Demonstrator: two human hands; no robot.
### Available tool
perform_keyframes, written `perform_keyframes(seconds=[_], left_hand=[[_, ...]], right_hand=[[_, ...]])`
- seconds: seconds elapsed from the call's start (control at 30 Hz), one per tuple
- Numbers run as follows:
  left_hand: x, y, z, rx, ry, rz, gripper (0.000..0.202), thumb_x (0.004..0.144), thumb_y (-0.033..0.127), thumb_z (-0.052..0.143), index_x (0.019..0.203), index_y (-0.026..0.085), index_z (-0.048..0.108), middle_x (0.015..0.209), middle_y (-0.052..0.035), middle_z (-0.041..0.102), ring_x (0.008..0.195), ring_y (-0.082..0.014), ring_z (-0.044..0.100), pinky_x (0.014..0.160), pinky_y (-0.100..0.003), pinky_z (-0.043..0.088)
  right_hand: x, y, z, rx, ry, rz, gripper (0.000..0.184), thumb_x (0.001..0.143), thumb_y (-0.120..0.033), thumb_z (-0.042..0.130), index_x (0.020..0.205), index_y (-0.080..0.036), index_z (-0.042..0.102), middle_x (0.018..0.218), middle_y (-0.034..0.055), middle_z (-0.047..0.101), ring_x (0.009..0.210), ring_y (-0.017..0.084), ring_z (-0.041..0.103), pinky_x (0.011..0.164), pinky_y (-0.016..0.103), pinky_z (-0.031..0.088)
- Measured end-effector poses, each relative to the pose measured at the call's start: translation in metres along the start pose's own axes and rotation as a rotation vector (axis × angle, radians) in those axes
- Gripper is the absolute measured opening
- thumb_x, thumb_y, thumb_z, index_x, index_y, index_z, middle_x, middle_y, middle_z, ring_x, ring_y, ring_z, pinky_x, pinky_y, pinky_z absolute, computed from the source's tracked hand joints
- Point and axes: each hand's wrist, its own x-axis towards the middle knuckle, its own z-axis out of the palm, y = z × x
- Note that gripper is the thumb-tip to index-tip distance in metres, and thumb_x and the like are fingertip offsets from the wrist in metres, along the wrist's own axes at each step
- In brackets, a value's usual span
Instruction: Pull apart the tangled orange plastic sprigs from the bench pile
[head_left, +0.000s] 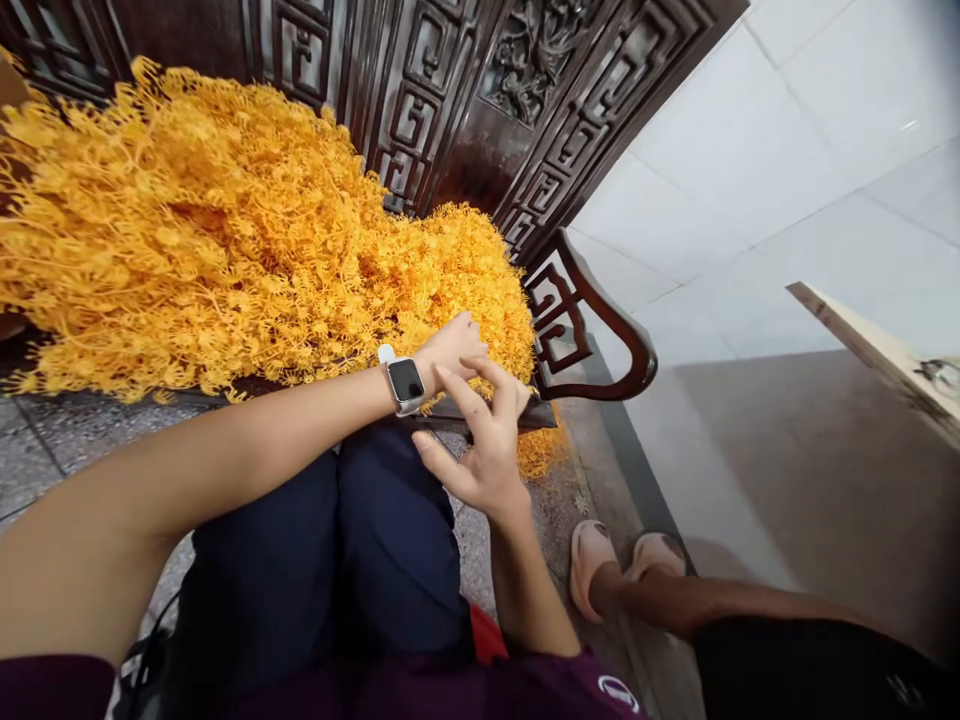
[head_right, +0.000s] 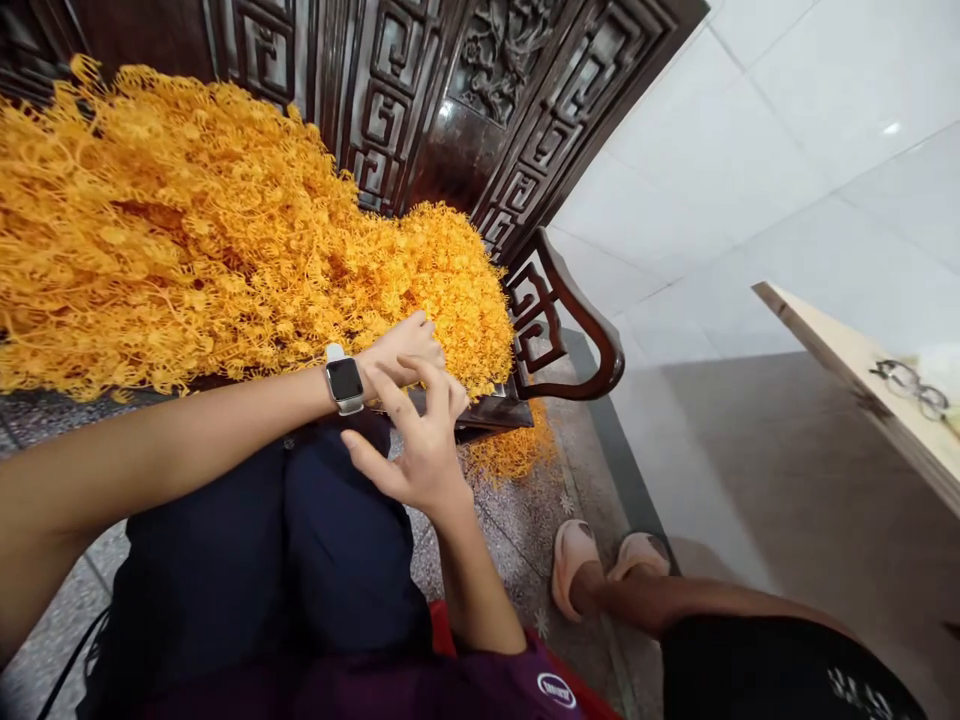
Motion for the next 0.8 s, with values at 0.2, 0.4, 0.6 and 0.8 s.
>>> perform_keyframes(seconds=[0.2,0.4,0.6,0.8], left_hand=[[-0.005,0.007,-0.01,0.165,-0.026,0.019,0.025,0.099,0.016,0.059,0.08,0.019,0.075,0.085,-0.0108,0.074,0.101,-0.032,0.065,0.09,-0.041,0.037],[-0.015,0.017,-0.022,0.227,-0.037,0.082,0.021,0.1,0.015,0.06,0.094,0.02,0.08,0.092,-0.0097,0.078,0.107,-0.0321,0.066,0.092,-0.041,0.038],[-0.025,0.013,-0.034,0.24,0.046,0.143,0.016,0.1,0.014,0.063,0.095,0.015,0.078,0.09,-0.0104,0.078,0.102,-0.0292,0.067,0.088,-0.039,0.035],[-0.029,-0.027,-0.028,0.254,0.144,0.111,0.014,0.101,0.024,0.067,0.093,0.016,0.076,0.08,-0.0088,0.074,0.096,-0.026,0.064,0.085,-0.036,0.033]], right_hand=[[-0.009,0.01,-0.008,0.019,0.087,0.096,0.056,0.095,-0.043,0.065,0.148,-0.029,0.053,0.14,0.0121,0.055,0.128,0.033,0.053,0.108,0.054,0.043],[-0.019,0.034,-0.012,0.008,0.137,0.198,0.053,0.097,-0.044,0.064,0.147,-0.027,0.054,0.14,0.0128,0.057,0.132,0.032,0.053,0.113,0.055,0.04],[-0.039,0.089,-0.007,0.015,0.144,0.507,0.036,0.105,-0.046,0.052,0.123,-0.019,0.068,0.119,0.0123,0.07,0.111,0.026,0.063,0.099,0.043,0.047],[-0.051,0.098,0.003,0.261,0.221,0.663,0.039,0.103,-0.05,0.056,0.081,-0.018,0.062,0.067,-0.0019,0.052,0.061,0.012,0.045,0.061,0.028,0.038]])
